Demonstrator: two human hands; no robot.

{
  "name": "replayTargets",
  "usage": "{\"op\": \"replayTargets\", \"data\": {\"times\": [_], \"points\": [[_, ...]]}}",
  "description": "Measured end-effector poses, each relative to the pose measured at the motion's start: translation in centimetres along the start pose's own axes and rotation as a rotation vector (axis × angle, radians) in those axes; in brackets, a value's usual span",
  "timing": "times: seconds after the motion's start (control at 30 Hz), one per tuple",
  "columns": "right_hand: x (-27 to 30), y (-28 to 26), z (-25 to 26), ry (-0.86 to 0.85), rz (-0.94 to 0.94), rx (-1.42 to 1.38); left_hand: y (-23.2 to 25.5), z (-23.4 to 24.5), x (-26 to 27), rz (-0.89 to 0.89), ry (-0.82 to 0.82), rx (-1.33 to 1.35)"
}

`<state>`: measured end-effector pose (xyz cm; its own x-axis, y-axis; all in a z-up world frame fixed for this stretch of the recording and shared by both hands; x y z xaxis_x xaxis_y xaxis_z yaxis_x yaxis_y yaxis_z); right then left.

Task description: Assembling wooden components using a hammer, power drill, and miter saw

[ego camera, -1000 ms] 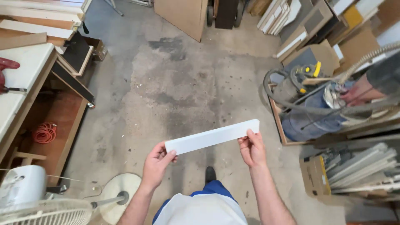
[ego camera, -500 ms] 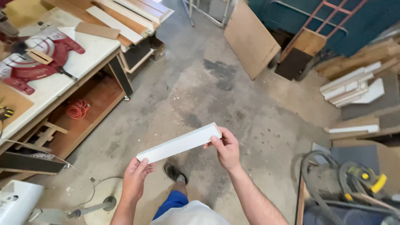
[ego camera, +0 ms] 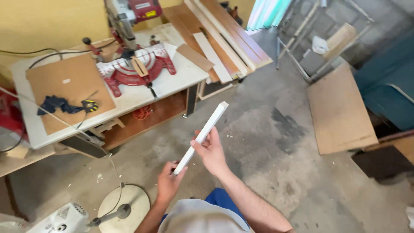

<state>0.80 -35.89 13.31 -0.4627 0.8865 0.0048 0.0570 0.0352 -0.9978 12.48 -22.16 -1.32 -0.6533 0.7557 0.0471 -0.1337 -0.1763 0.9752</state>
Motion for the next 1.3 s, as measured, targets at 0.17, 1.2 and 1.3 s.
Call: {"op": "replayTargets", "data": {"times": [0.17, 1.2, 1.3], "points": [[-10.1, 2.8, -4.6, -0.304, 0.084, 0.319, -1.4, -0.2, -5.9, -0.003, -0.327, -0.645], [-68.8, -13.8, -26.1, -0.541, 0.744, 1.581, -16.6, 27.0, -64.9, -0.138, 0.018, -0.969], [-69.9, -14.9, -29.3, -0.623, 0.454, 1.707, -18.6, 27.5, -67.3, -0.15, -0.006, -0.944]]}}
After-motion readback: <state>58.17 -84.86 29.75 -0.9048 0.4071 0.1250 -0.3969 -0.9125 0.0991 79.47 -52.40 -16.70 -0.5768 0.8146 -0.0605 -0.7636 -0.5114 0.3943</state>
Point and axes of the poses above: each hand's wrist, its own x-axis away from the middle knuckle, its own z-axis out of the back of the hand, y = z × x, the point moved 2 cm from there along -x, towards the middle knuckle, and after that the axes turned 3 degrees about x, right-handed, at the moved point
